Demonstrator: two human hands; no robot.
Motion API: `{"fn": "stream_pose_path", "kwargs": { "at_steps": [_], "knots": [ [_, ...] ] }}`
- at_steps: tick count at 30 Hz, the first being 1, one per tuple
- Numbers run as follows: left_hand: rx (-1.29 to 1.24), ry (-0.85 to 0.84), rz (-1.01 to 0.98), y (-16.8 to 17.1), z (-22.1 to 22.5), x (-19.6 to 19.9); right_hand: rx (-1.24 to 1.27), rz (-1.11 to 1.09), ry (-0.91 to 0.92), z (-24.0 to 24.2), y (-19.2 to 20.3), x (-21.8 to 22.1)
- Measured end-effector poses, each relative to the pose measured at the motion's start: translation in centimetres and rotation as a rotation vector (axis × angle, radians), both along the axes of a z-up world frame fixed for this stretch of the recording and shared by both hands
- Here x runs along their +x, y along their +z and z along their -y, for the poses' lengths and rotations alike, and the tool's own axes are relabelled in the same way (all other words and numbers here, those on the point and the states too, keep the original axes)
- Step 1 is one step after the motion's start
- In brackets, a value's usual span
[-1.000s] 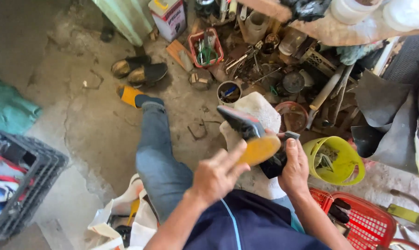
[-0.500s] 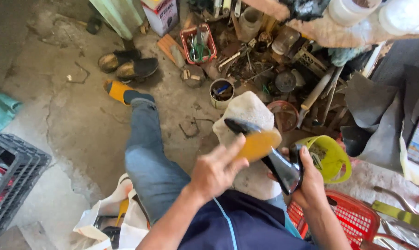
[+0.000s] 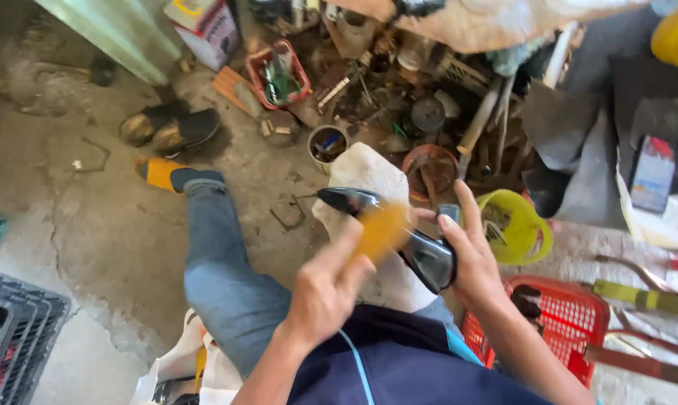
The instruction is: A person is repairing the sole and heel of a black high-heeled shoe using various tools and materials on a workbench.
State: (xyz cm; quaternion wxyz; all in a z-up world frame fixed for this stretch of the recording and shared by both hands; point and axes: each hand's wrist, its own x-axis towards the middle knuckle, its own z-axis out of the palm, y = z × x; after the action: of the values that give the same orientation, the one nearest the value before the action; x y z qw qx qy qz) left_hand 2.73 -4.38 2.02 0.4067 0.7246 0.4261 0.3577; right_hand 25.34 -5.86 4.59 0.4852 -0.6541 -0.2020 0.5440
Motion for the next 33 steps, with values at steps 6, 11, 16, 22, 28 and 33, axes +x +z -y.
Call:
{"fn": "stream_pose_path", "kwargs": {
  "at_steps": [6, 11, 16, 22, 28, 33],
  "knots": [
    [0.034, 0.261, -0.101, 0.5, -2.4, -2.5, 0.222, -0.022, 0.051, 0.7, -1.2, -0.7],
    [0.012, 0.070, -0.160, 0.3, 0.4, -0.7, 0.164, -0.087, 0.063, 0.2, -1.3, -0.5],
    [-0.058, 0.194, -0.101, 1.9, -3.8, -2.1, 0.270, -0.172, 0.157, 1.5, -2.6, 1.2],
    [-0.187, 0.182, -0.154, 2.5, -4.8, -2.2, 0.467, 0.429, 0.666, 2.5, -2.7, 3.9],
    [-0.188, 0.153, -0.209, 3.1, -4.7, -0.7, 0.885, 1.294, 0.450, 0.6, -4.8, 1.7],
    [0.125, 0.051, -0.417, 4.6, -2.9, -0.7, 0.896, 1.360, 0.735, -1.4, -1.9, 0.8]
  ]
}}
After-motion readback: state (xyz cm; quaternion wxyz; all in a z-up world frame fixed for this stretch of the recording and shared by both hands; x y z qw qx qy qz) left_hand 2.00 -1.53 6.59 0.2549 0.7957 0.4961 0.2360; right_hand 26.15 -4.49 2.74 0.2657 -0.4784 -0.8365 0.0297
